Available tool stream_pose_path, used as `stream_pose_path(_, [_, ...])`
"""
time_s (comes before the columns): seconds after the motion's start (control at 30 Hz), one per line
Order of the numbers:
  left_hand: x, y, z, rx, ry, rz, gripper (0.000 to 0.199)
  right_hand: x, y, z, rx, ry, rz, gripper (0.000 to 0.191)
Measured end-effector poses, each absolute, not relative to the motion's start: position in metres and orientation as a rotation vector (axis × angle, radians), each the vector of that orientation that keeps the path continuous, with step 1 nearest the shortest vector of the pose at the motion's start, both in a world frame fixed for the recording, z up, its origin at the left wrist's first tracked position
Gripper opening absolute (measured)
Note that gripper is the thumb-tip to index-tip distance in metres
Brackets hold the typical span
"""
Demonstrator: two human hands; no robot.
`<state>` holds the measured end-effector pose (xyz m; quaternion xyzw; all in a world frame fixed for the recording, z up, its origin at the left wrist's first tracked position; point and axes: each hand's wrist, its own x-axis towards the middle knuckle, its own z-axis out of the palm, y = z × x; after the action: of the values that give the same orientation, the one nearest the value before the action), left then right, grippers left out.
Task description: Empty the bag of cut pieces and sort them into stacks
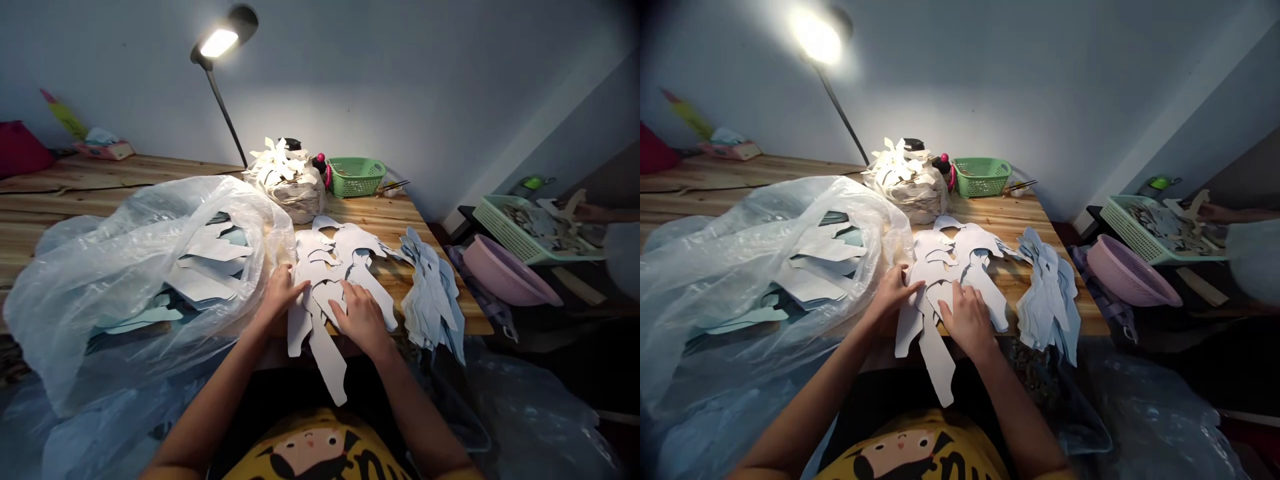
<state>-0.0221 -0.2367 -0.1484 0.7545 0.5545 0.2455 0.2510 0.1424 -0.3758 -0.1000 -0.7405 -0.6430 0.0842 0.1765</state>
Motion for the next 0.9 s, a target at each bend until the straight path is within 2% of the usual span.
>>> stream_pose_path(0.13, [-0.033,-0.268,-0.154,2.08,1.551,0.85,0.044,0.134,-0.338,-0.106,-2.347,-1.802,0.154,0.063])
stream_pose_path(0.27, [-0.035,-0.291,-0.163,1.927,1.441,0.852,0.055,0.134,-0.323,-0.113,-2.312,-1.753,0.192,0.056])
stream_pose_path(0.4, [-0.032,-0.287,-0.169,1.565,1.258,0.943,0.068,0.14,-0.318,-0.124,-2.077,-1.584,0.388,0.061])
stream_pose_path(0.57, [-0.029,-0.28,-0.164,1.217,1.133,0.953,0.062,0.152,-0.315,-0.147,-1.749,-1.268,0.573,0.056])
stream_pose_path(0.7, [-0.03,-0.286,-0.156,1.125,1.101,0.961,0.066,0.157,-0.316,-0.153,-1.55,-1.085,0.849,0.056])
stream_pose_path(0.9, [-0.039,-0.29,-0.15,0.945,1.014,0.982,0.072,0.176,-0.33,-0.141,-1.686,-1.152,0.586,0.068])
